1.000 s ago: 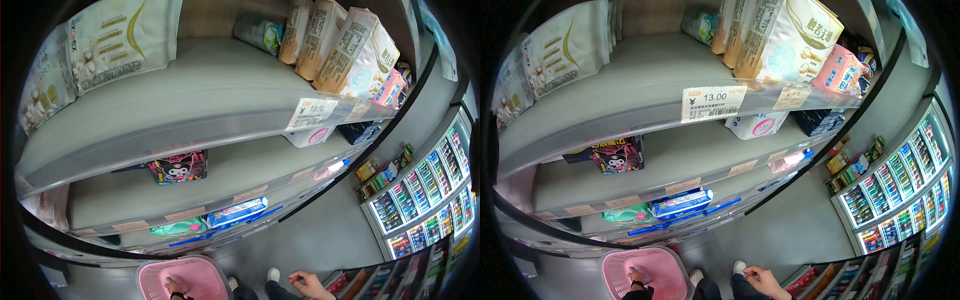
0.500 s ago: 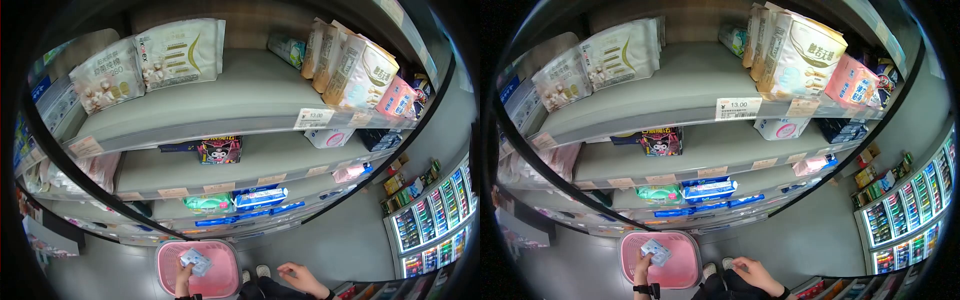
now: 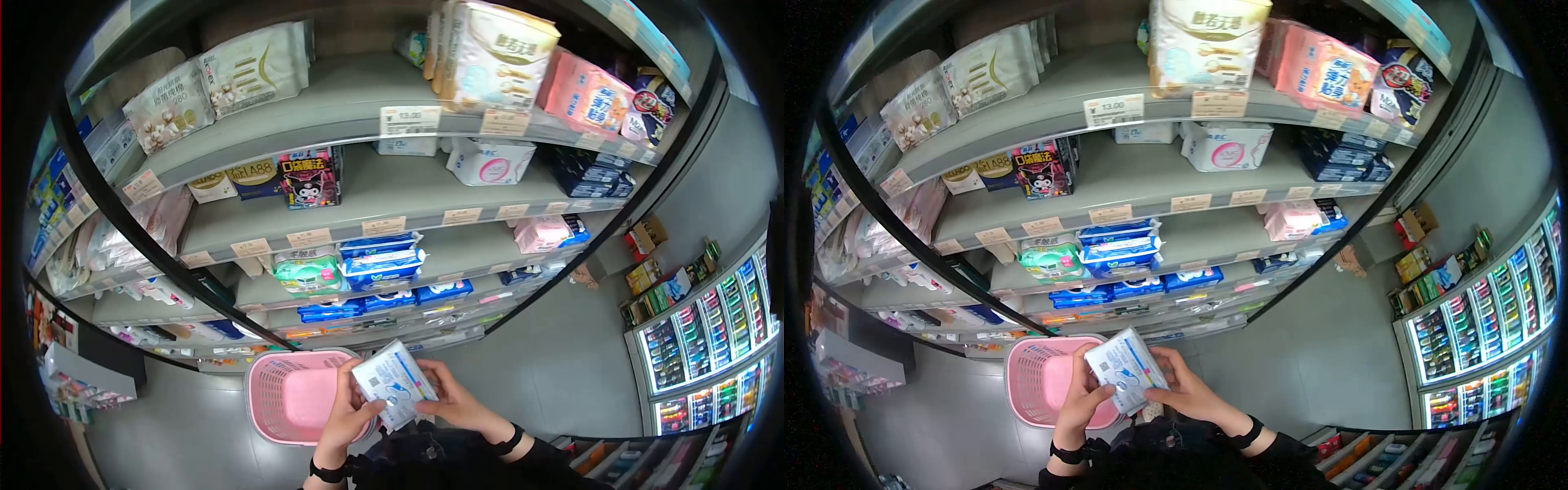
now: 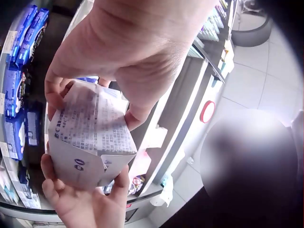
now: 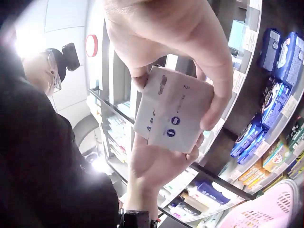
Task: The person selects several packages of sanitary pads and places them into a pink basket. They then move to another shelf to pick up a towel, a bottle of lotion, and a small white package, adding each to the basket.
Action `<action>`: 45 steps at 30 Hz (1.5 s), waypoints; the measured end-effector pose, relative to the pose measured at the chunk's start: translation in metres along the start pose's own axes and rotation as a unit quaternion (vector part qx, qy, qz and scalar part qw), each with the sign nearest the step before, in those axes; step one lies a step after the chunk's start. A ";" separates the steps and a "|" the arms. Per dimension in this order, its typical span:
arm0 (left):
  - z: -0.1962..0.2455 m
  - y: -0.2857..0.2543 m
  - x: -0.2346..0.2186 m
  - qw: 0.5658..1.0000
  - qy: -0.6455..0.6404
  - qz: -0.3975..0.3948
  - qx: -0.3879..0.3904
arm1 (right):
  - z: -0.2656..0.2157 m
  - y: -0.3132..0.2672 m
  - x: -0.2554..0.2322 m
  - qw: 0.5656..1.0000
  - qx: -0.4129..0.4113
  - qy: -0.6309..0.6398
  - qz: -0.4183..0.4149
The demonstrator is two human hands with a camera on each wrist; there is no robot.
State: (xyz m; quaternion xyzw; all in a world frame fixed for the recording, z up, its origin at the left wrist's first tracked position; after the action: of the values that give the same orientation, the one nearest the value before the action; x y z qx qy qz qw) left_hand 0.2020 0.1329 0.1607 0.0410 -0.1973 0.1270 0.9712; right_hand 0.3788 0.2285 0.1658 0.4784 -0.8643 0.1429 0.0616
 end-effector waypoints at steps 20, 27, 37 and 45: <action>0.012 0.005 0.083 0.988 -0.156 0.018 0.006 | -0.053 -0.083 -0.015 0.852 -0.330 -0.367 0.172; 0.018 0.000 0.089 0.988 -0.155 0.003 0.021 | -0.061 -0.082 -0.022 0.884 -0.273 -0.318 0.207; -0.013 0.002 0.060 0.970 -0.224 0.090 0.011 | -0.051 -0.079 -0.021 0.929 -0.213 -0.283 0.109; -0.003 -0.004 0.072 0.990 -0.123 -0.019 -0.060 | -0.061 -0.081 -0.033 0.886 -0.246 -0.317 0.233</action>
State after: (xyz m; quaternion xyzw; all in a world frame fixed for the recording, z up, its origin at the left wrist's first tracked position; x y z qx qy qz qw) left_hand 0.2685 0.1462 0.1865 0.0020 -0.3219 0.0903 0.9425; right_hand 0.4632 0.2336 0.2306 0.2525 -0.9318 -0.2235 -0.1345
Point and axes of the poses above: each hand's wrist, its own y-axis towards the middle knuckle, its own x-axis out of the palm, z = x × y, the point moved 3 cm from there along y, towards the middle knuckle, and after that the axes turned 5 degrees about x, right-handed, at the moved point
